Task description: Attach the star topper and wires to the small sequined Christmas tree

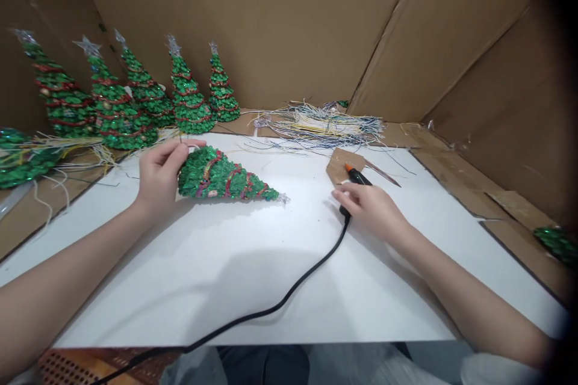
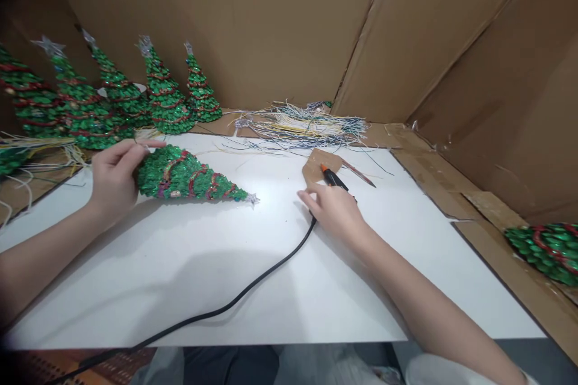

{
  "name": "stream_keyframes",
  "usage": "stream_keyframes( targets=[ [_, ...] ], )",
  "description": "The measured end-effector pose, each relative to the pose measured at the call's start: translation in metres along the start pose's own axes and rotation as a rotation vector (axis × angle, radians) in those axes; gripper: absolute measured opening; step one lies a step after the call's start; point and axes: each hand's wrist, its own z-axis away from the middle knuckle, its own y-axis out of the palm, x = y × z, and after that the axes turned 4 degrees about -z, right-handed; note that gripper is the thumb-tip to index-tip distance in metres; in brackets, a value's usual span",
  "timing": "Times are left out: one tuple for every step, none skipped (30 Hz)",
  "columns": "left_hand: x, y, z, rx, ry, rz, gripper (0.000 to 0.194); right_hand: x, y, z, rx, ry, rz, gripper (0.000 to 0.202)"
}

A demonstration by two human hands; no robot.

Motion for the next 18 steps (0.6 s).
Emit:
stream_keyframes(
  targets=[
    [0.0, 0.0, 0.001, 0.026, 0.032, -0.055, 0.017, -0.01, -0.003, 0.005, 0.014, 0.028, -0.016, 0.032],
    [0.001, 0.0, 0.001, 0.051, 0.063, -0.112, 0.017, -0.018, -0.004, 0.009, 0.037, 0.05, -0.033, 0.033],
    [0.001, 0.0, 0.001, 0.071, 0.09, -0.164, 0.018, -0.024, -0.004, 0.013, 0.059, 0.063, -0.053, 0.032],
    [0.002, 0.0, 0.001, 0.083, 0.111, -0.214, 0.019, -0.028, -0.004, 0.015, 0.077, 0.072, -0.072, 0.031],
    [0.003, 0.001, 0.0, 0.085, 0.129, -0.26, 0.021, -0.03, -0.003, 0.017, 0.089, 0.08, -0.091, 0.031],
    [0.004, 0.001, -0.002, 0.079, 0.141, -0.301, 0.022, -0.032, -0.002, 0.018, 0.093, 0.089, -0.108, 0.031],
    [0.005, 0.002, -0.004, 0.07, 0.148, -0.332, 0.023, -0.032, -0.001, 0.018, 0.091, 0.1, -0.125, 0.032],
    [0.007, 0.002, -0.006, 0.059, 0.146, -0.349, 0.022, -0.032, -0.001, 0.018, 0.088, 0.118, -0.143, 0.033],
    [0.008, 0.003, -0.009, 0.044, 0.144, -0.362, 0.022, -0.033, -0.001, 0.018, 0.084, 0.141, -0.167, 0.035],
    [0.01, 0.004, -0.012, 0.031, 0.144, -0.369, 0.022, -0.034, -0.001, 0.018, 0.08, 0.164, -0.198, 0.037],
    [0.011, 0.004, -0.014, 0.021, 0.145, -0.373, 0.021, -0.035, -0.001, 0.019, 0.072, 0.183, -0.237, 0.038],
    [0.012, 0.005, -0.017, 0.012, 0.145, -0.378, 0.021, -0.037, -0.001, 0.019, 0.055, 0.193, -0.285, 0.039],
    [0.013, 0.006, -0.019, 0.005, 0.146, -0.382, 0.021, -0.04, -0.001, 0.019, 0.031, 0.193, -0.342, 0.04],
    [0.014, 0.006, -0.02, -0.002, 0.148, -0.383, 0.02, -0.042, -0.001, 0.019, 0.001, 0.184, -0.403, 0.039],
    [0.015, 0.007, -0.021, -0.008, 0.151, -0.38, 0.021, -0.045, 0.0, 0.018, -0.038, 0.174, -0.462, 0.038],
    [0.016, 0.007, -0.021, -0.015, 0.157, -0.374, 0.022, -0.047, 0.002, 0.017, -0.086, 0.168, -0.519, 0.035],
    [0.018, 0.007, -0.021, -0.026, 0.166, -0.367, 0.024, -0.049, 0.003, 0.015, -0.145, 0.165, -0.573, 0.033],
    [0.02, 0.006, -0.021, -0.048, 0.173, -0.359, 0.026, -0.05, 0.005, 0.014, -0.21, 0.166, -0.627, 0.029]
  ],
)
